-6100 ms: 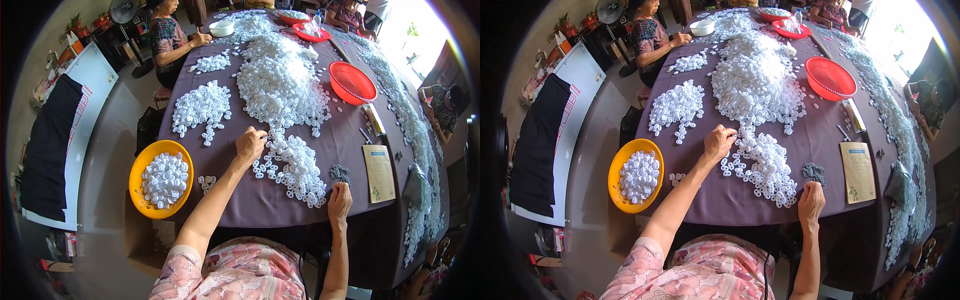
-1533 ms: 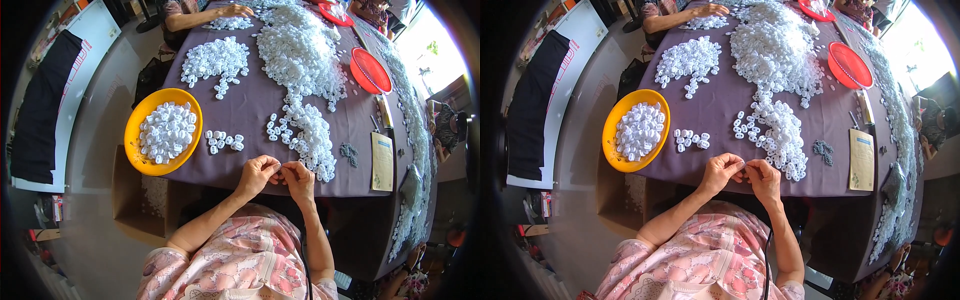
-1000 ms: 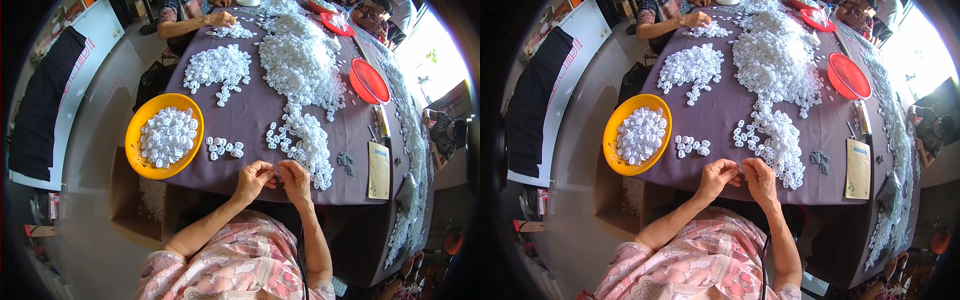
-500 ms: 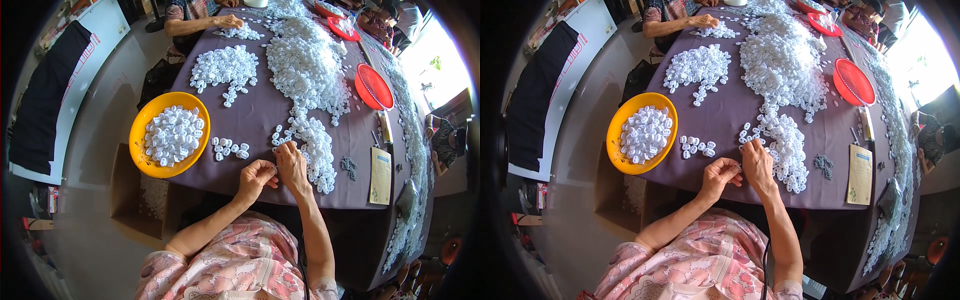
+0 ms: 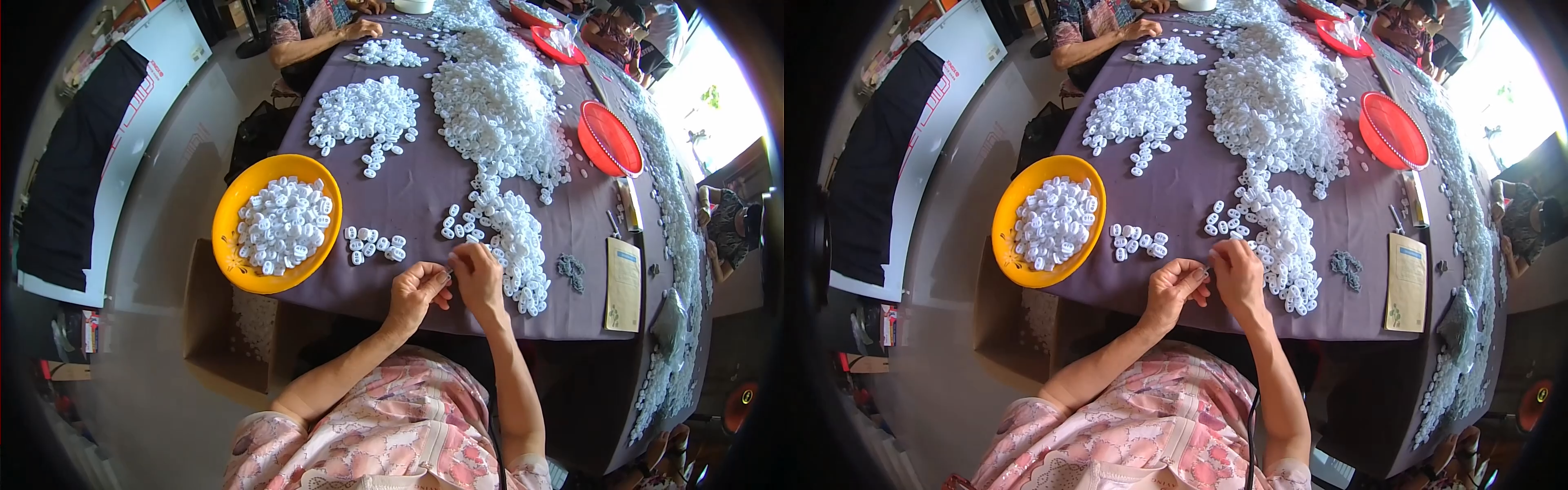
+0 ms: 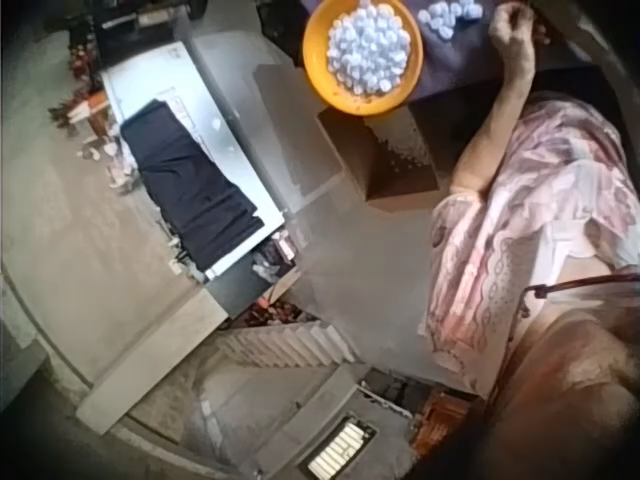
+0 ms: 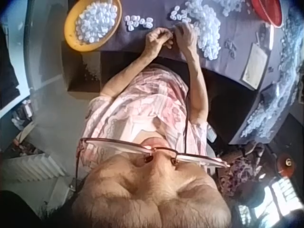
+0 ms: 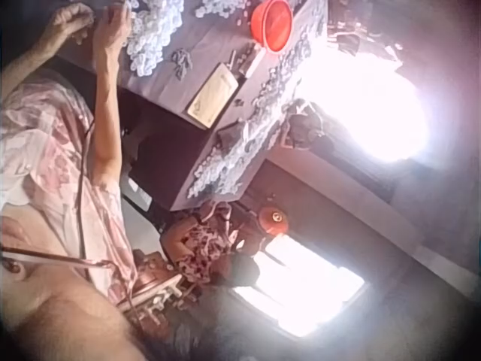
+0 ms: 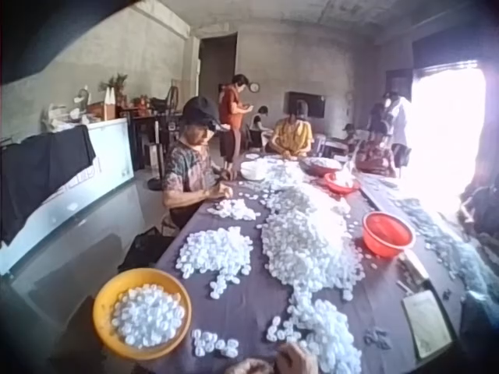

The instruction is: The person sorts small white plastic parts by hand on a table.

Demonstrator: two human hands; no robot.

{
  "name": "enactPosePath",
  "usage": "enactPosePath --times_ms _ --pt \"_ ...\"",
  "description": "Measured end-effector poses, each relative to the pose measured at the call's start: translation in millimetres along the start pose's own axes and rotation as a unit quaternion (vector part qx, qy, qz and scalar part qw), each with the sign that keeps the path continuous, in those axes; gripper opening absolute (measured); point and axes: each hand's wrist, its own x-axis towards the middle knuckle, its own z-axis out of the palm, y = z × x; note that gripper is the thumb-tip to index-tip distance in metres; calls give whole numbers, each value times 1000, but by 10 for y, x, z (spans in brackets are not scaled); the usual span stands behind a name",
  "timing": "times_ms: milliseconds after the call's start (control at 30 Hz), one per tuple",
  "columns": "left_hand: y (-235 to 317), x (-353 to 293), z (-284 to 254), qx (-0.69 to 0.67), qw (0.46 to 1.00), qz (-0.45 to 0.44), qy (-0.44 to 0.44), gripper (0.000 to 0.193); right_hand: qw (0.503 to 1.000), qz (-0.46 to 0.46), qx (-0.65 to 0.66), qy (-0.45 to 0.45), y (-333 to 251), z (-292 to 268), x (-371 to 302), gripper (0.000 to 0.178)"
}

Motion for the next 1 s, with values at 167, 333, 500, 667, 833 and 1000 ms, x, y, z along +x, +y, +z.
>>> enactPosePath --times_ms 167,333,500,667,833,1000 --pt "-9 -2 46 71 997 10 -2 13 893 245 375 45 19 -49 -281 7" --pt "-20 10 57 92 996 3 9 14 860 249 442 52 2 -78 -300 5" --pt "1 10 78 122 993 0 -1 14 870 237 431 45 31 -44 -332 11" --pt "16 -1 98 144 990 7 9 14 874 234 425 37 29 -42 -322 11" --pt "29 -6 110 145 989 5 7 14 874 223 429 39 9 -38 -323 10" --pt "38 -6 107 150 989 -4 5 14 882 203 423 39 35 -26 -343 11"
